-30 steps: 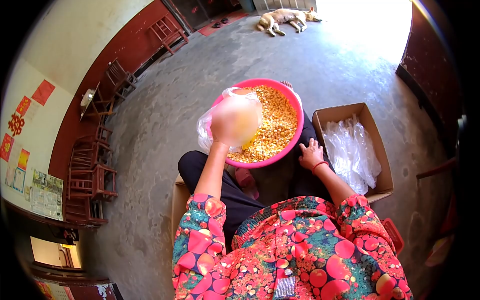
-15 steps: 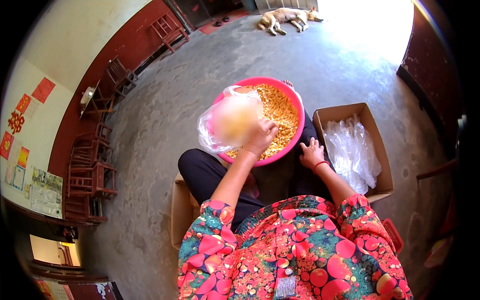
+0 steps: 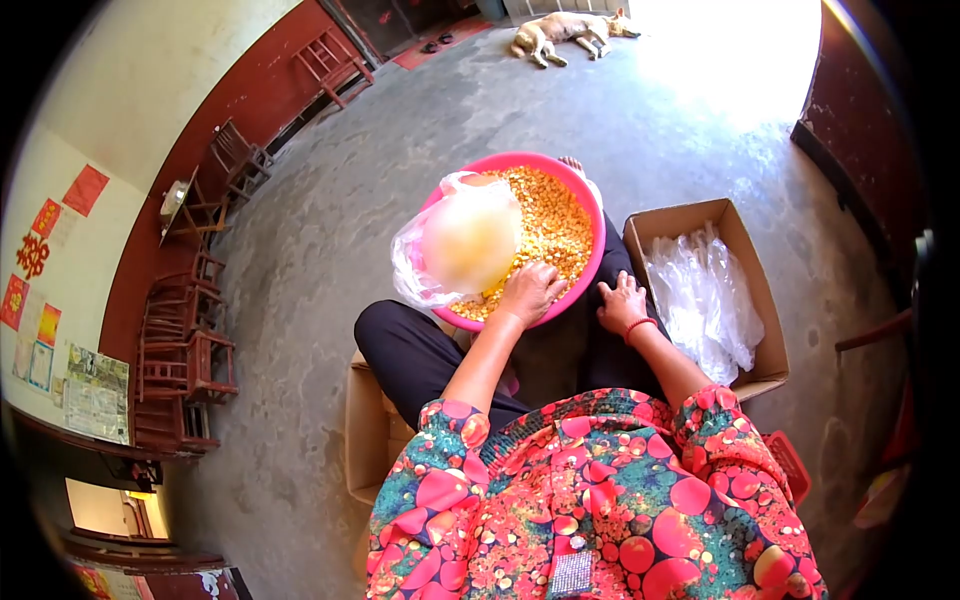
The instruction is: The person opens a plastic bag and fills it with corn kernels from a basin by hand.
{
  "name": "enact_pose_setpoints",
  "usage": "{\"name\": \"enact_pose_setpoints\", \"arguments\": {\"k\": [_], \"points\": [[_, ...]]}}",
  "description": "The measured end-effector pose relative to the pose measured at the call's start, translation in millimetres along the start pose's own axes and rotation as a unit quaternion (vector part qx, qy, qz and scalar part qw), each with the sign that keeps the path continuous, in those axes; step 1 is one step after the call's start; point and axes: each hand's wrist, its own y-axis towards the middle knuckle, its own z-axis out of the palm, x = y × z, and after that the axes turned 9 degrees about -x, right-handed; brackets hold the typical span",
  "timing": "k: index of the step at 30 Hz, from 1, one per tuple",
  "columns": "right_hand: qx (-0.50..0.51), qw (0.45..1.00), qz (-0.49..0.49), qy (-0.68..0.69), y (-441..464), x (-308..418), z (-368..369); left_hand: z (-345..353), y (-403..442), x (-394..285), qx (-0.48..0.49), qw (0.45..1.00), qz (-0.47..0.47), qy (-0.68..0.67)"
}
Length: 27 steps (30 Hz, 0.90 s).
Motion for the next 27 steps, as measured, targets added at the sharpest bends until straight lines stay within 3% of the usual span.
{"name": "enact_pose_setpoints", "arguments": {"k": [13,27], "points": [[0.023,1.000,-0.001,0.005,2,-1,-2,-10,-2,-8,0.020,0.997,-0.074,-0.014],[0.001,1.000,0.001,0.006,-1,0,-3,-14,1,-6,-0.056,0.995,-0.079,-0.020]]}}
